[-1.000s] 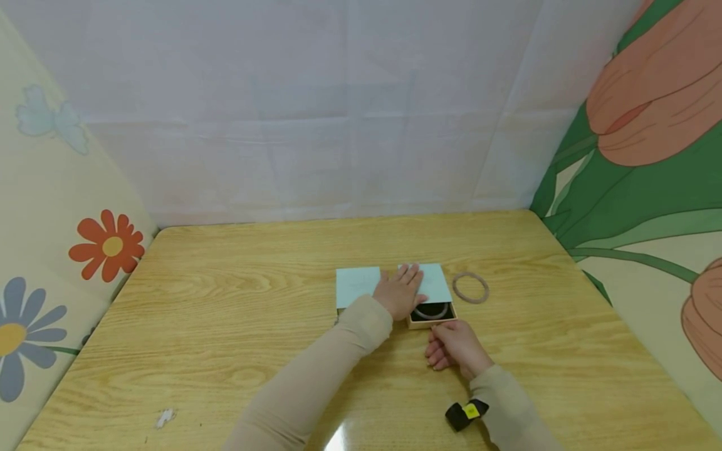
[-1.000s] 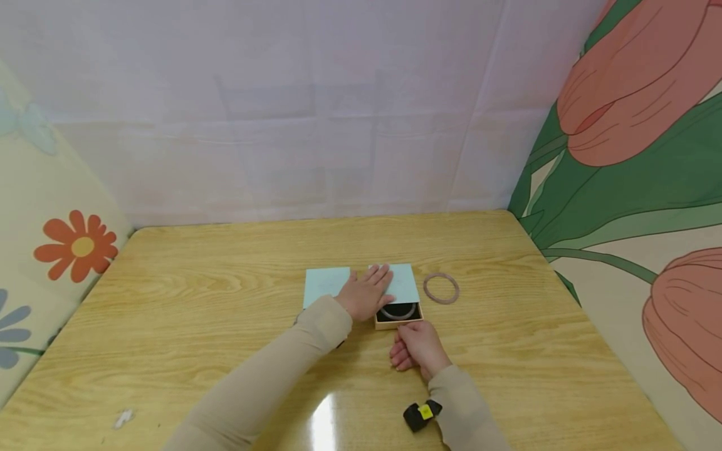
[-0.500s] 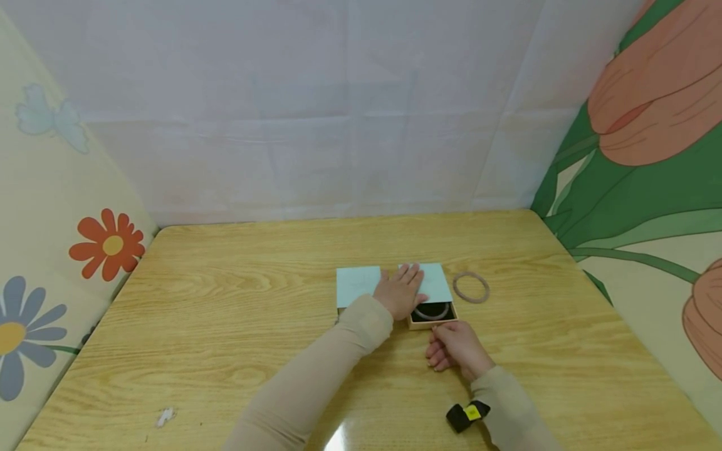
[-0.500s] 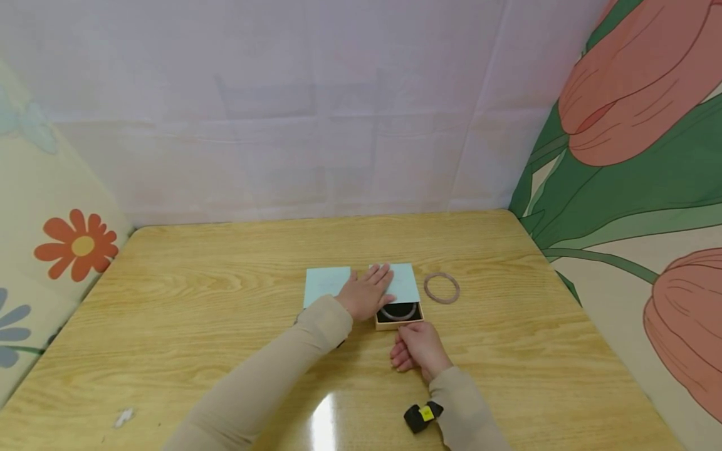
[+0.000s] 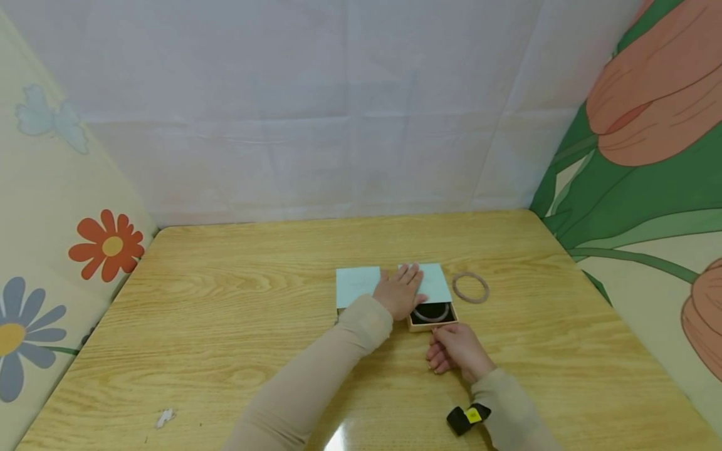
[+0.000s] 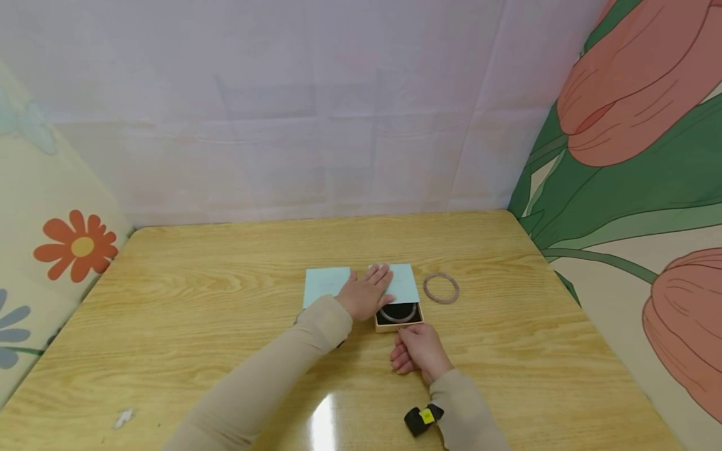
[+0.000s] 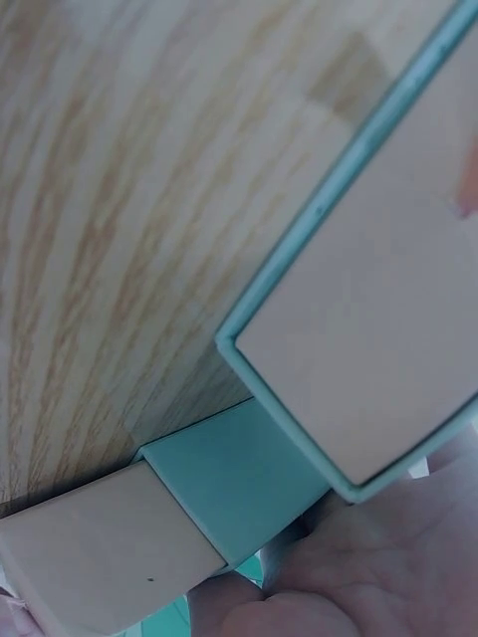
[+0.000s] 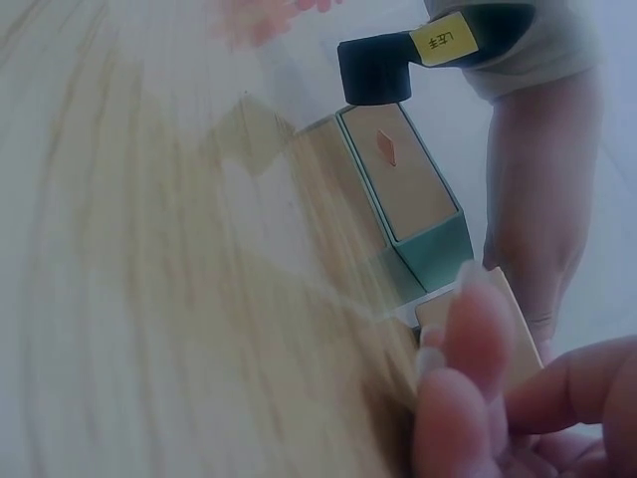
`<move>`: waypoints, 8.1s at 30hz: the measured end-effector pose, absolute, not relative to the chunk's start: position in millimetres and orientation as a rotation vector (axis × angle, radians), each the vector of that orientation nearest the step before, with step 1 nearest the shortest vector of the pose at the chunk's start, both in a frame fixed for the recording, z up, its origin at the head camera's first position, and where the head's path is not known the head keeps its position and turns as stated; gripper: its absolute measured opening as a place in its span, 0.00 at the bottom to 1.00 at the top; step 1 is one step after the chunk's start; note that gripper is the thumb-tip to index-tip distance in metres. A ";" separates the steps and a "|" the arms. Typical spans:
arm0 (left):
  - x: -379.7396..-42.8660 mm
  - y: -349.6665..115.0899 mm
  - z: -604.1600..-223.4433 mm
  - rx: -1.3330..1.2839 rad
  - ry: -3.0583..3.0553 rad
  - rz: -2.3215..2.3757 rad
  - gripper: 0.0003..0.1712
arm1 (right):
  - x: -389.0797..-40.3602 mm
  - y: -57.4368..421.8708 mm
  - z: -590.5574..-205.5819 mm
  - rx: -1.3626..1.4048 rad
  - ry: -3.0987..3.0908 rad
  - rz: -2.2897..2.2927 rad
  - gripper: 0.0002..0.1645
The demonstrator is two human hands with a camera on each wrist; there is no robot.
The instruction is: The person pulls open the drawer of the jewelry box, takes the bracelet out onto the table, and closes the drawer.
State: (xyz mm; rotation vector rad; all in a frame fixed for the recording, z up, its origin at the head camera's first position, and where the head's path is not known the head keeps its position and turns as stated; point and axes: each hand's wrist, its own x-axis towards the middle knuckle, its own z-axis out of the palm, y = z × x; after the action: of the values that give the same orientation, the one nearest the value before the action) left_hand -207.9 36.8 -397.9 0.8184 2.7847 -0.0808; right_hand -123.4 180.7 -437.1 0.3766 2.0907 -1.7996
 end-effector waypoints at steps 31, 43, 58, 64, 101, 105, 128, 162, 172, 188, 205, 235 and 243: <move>-209.6 38.5 -400.7 0.783 2.815 -0.102 0.37 | -120.4 181.8 -436.6 0.333 2.072 -1.810 0.14; -210.6 39.4 -398.9 0.720 2.811 -0.093 0.39 | -120.1 183.2 -437.0 0.298 2.059 -1.819 0.14; -209.8 38.7 -399.8 0.714 2.819 -0.108 0.38 | -118.3 183.2 -435.9 0.298 2.059 -1.807 0.15; -210.1 38.3 -399.7 0.717 2.817 -0.104 0.38 | -115.8 182.7 -435.5 0.310 2.061 -1.803 0.16; -217.1 41.3 -411.1 0.708 2.817 -0.101 0.39 | -112.0 185.3 -436.2 0.291 2.049 -1.800 0.16; -216.8 40.9 -411.1 0.712 2.818 -0.104 0.39 | -111.6 185.2 -436.3 0.295 2.051 -1.798 0.16; -211.5 39.5 -401.1 0.705 2.812 -0.075 0.38 | -109.5 184.6 -434.3 0.290 2.069 -1.755 0.15; -216.1 39.8 -406.6 0.709 2.777 -0.049 0.39 | -128.8 172.6 -403.4 -0.578 3.134 -0.714 0.06; -218.9 40.8 -411.4 0.698 2.772 -0.033 0.39 | -139.2 169.4 -412.3 -0.737 3.159 -0.549 0.09; -225.4 41.8 -420.2 0.720 2.772 -0.020 0.40 | -148.2 156.9 -402.2 -0.726 3.107 -0.194 0.09; -213.7 38.1 -403.2 0.734 2.782 -0.027 0.38 | -147.0 162.5 -401.9 -0.928 3.084 0.035 0.07; -213.5 39.5 -401.4 0.723 2.816 -0.093 0.38 | -125.9 198.0 -406.6 -1.227 3.087 -0.514 0.09; -208.8 41.1 -402.8 0.707 2.823 -0.069 0.38 | -118.4 211.2 -409.5 -1.139 3.034 -0.832 0.23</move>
State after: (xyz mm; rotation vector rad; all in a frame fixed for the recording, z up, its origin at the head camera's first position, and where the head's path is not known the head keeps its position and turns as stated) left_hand -208.8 41.1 -402.8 0.7068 2.8235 -0.0692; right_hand -118.4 211.2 -409.5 -1.1388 3.0340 -0.8324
